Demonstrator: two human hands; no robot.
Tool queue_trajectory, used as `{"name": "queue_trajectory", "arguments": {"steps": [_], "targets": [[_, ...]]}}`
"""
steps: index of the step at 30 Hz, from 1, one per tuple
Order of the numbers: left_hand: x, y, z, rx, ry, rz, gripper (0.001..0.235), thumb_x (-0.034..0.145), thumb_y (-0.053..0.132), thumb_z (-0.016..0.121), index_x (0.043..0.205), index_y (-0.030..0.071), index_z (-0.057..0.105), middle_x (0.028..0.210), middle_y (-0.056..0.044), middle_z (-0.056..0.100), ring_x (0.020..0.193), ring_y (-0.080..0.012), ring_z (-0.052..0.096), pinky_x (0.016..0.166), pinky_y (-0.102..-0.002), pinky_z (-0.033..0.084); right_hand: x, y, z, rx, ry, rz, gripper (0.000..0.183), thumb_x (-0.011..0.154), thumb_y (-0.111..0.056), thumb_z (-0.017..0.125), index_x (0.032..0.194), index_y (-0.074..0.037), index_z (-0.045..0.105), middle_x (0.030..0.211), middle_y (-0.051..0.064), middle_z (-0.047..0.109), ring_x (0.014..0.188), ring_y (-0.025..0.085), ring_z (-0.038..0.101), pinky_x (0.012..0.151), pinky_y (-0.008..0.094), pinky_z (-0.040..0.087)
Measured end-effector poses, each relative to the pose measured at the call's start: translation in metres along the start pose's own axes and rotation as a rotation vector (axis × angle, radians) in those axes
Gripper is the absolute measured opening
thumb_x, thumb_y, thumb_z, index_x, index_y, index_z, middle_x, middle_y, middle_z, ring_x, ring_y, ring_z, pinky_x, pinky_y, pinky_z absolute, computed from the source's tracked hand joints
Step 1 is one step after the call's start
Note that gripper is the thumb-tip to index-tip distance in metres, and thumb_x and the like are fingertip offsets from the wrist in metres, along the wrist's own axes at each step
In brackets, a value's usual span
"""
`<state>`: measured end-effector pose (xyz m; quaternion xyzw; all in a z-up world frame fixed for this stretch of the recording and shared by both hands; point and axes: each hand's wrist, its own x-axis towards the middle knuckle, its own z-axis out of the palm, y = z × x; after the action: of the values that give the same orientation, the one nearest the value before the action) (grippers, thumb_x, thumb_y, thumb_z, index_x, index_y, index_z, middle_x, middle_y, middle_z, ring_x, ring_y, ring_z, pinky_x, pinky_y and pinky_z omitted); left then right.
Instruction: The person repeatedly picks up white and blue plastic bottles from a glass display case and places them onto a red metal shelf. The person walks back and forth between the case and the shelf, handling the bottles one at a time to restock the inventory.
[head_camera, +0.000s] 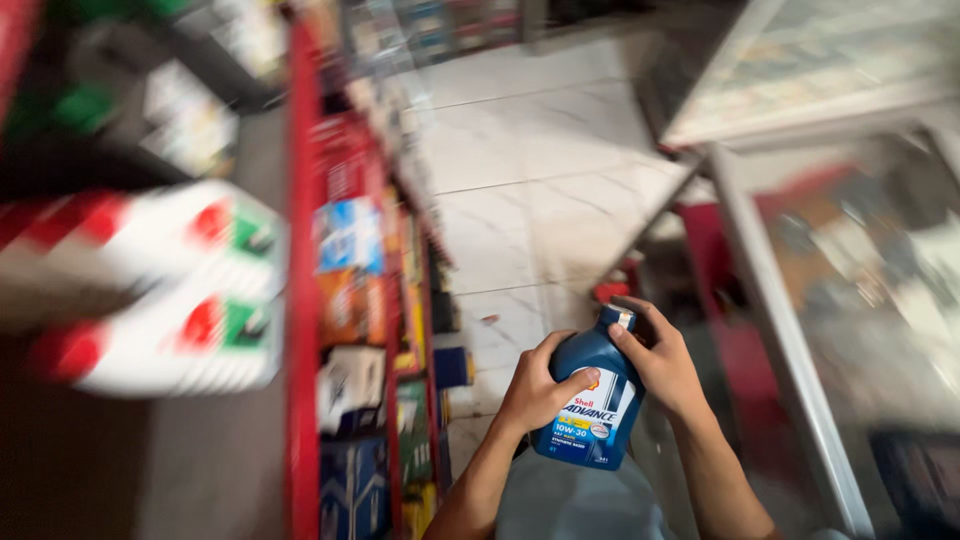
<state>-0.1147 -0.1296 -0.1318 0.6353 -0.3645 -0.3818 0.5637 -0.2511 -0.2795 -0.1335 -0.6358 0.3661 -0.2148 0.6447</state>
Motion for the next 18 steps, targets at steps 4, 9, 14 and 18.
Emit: {"name": "queue_trajectory", "arguments": {"steps": [4, 9, 14, 18], "targets": [[-0.026, 0.019, -0.034, -0.012, 0.313, -0.007, 0.059, 0.081, 0.028, 0.080, 0.128, -0.002, 0.062, 0.101, -0.018, 0.077, 0.089, -0.0207, 0.078, 0.081, -0.033, 0.061, 0.030, -0.014, 0.044, 0.013, -0.309, -0.075, 0.055, 0.094, -0.018, 0.066, 0.144, -0.003, 0.051, 0.126, 0.012, 0.068, 0.116, 0.017, 0.062, 0.098, 0.032, 0.049], [-0.063, 0.052, -0.067, -0.058, 0.677, 0.064, 0.059, 0.082, 0.029, 0.078, 0.130, -0.002, 0.060, 0.101, -0.018, 0.077, 0.087, -0.0242, 0.077, 0.078, -0.034, 0.061, 0.056, -0.018, 0.098, -0.013, -0.733, -0.123, 0.071, 0.089, -0.020, 0.073, 0.151, -0.004, 0.043, 0.135, 0.014, 0.061, 0.125, 0.021, 0.055, 0.107, 0.035, 0.044], [-0.110, 0.087, -0.074, 0.242, 1.055, 0.134, 0.064, 0.083, 0.031, 0.079, 0.135, -0.001, 0.059, 0.114, -0.022, 0.075, 0.103, -0.0303, 0.078, 0.091, -0.039, 0.060, 0.056, -0.026, 0.149, 0.035, -1.118, -0.182, 0.088, 0.085, -0.021, 0.078, 0.156, -0.004, 0.030, 0.138, 0.012, 0.056, 0.127, 0.020, 0.053, 0.108, 0.037, 0.042], [-0.148, 0.114, -0.062, 0.417, 1.191, 0.037, 0.074, 0.079, 0.033, 0.082, 0.139, 0.000, 0.054, 0.119, -0.023, 0.072, 0.108, -0.0355, 0.074, 0.093, -0.043, 0.056, 0.040, -0.055, 0.180, 0.109, -1.381, -0.286, 0.085, 0.090, -0.018, 0.077, 0.159, -0.002, 0.030, 0.145, 0.012, 0.050, 0.133, 0.020, 0.047, 0.112, 0.037, 0.037]]}}
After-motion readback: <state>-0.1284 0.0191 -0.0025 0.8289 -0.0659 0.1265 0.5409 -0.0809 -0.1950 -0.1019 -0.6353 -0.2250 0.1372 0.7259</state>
